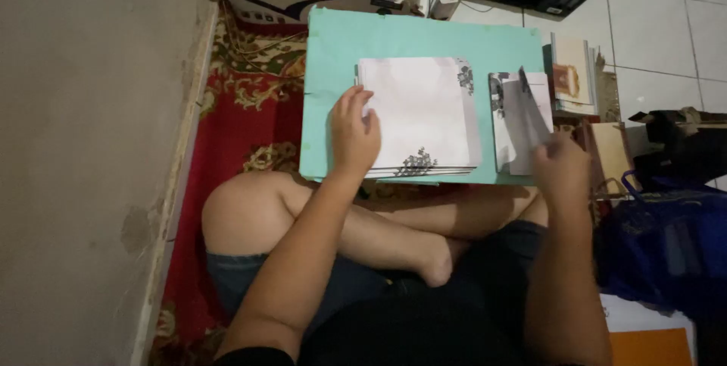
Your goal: The person sits on the floor and folds sheets of patterned paper in half using both hands. They repeatedly smooth the crease with their palms and then place the folded sheet onto a growing stack on the right side of a light blue board.
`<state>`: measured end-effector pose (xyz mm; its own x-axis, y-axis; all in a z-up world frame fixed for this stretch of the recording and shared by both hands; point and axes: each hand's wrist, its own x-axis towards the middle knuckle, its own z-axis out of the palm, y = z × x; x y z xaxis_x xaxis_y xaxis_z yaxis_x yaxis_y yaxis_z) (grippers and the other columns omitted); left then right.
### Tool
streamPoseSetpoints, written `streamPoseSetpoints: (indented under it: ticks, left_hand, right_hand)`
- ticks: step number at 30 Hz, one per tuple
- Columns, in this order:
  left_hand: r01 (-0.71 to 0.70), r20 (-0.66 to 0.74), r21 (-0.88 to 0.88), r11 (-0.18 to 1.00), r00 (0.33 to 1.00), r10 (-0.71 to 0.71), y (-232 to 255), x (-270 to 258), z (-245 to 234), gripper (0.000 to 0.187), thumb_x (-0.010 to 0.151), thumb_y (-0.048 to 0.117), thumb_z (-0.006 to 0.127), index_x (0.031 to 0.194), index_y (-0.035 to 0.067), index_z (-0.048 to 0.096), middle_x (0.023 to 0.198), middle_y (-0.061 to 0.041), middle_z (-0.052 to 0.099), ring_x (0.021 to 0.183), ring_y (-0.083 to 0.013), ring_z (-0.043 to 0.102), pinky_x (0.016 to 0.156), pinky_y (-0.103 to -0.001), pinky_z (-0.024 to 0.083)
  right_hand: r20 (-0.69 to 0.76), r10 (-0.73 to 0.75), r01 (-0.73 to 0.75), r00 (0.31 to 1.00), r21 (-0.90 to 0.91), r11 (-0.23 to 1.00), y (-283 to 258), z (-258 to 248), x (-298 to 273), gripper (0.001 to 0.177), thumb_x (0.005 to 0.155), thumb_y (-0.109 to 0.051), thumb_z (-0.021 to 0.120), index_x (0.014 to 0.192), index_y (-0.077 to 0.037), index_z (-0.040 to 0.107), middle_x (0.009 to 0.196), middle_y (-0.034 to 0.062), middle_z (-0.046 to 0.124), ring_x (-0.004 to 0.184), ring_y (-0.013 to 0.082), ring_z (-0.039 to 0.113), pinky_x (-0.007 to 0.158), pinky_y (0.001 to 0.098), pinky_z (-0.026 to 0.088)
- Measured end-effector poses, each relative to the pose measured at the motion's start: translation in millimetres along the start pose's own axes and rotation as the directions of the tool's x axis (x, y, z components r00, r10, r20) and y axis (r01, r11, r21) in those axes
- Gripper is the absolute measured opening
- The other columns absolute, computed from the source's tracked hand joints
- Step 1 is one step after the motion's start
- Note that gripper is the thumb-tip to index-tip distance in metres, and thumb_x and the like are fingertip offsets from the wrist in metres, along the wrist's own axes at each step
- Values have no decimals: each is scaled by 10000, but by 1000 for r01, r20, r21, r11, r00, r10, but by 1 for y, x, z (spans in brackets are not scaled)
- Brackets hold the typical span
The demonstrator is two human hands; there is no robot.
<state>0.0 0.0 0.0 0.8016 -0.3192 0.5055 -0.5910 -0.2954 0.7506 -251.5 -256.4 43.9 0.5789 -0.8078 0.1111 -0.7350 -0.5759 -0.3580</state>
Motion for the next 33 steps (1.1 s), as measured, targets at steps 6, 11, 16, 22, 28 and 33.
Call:
streamPoseSetpoints:
  ticks: [6,11,16,22,28,33]
  left_hand:
    - [44,256,162,986,963,-85,12,1,-5,388,1020,205,501,1376,52,539,1526,-177,465,1420,-355,407,1181,-518,319]
    - [51,171,88,995,983,-66,7,0,3,371,1034,195,479,1364,35,532,1470,-159,525,1393,-344,448,1166,-502,346]
    - [27,73,-71,997,997,-22,-3,0,0,331,1048,113,498,1363,10,505,1322,-232,586,1270,-419,540,1105,-503,391]
    - [131,1,-293,947,991,-137,-9,-3,7,403,1131,241,330,1403,-17,480,1348,-270,584,1275,-459,540,1123,-520,390]
    - [-44,63,37,998,997,42,4,0,3,630,938,284,706,1448,-14,484,1467,-304,488,1351,-478,490,1156,-560,364]
    - [-55,412,295,954,908,-75,23,2,-10,697,958,418,599,1534,51,459,1618,-347,241,1525,-498,224,1242,-573,149]
  right_hand:
    - [-404,-227,298,886,122,947,-2,-53,-5,96,1150,33,518,1055,39,536,929,207,585,851,359,582,742,493,424]
    - [-394,-241,405,887,412,816,-91,-69,-25,186,1174,-30,416,1337,54,444,1215,240,527,1048,341,533,898,422,443]
    - [-237,-199,309,951,764,566,-83,10,-22,328,1132,28,490,1443,19,387,1296,276,569,1132,314,581,952,445,496]
    - [38,-200,71,979,857,511,-110,29,-31,422,1106,-29,455,1500,72,346,1074,253,622,791,195,602,640,355,555]
    - [78,-233,66,969,829,555,-104,46,-33,489,1079,11,466,1539,86,319,1344,320,551,1143,338,614,899,479,557]
    - [97,-221,48,970,820,570,-93,54,-30,529,1074,24,487,1568,92,310,1247,308,612,1017,300,629,754,407,589]
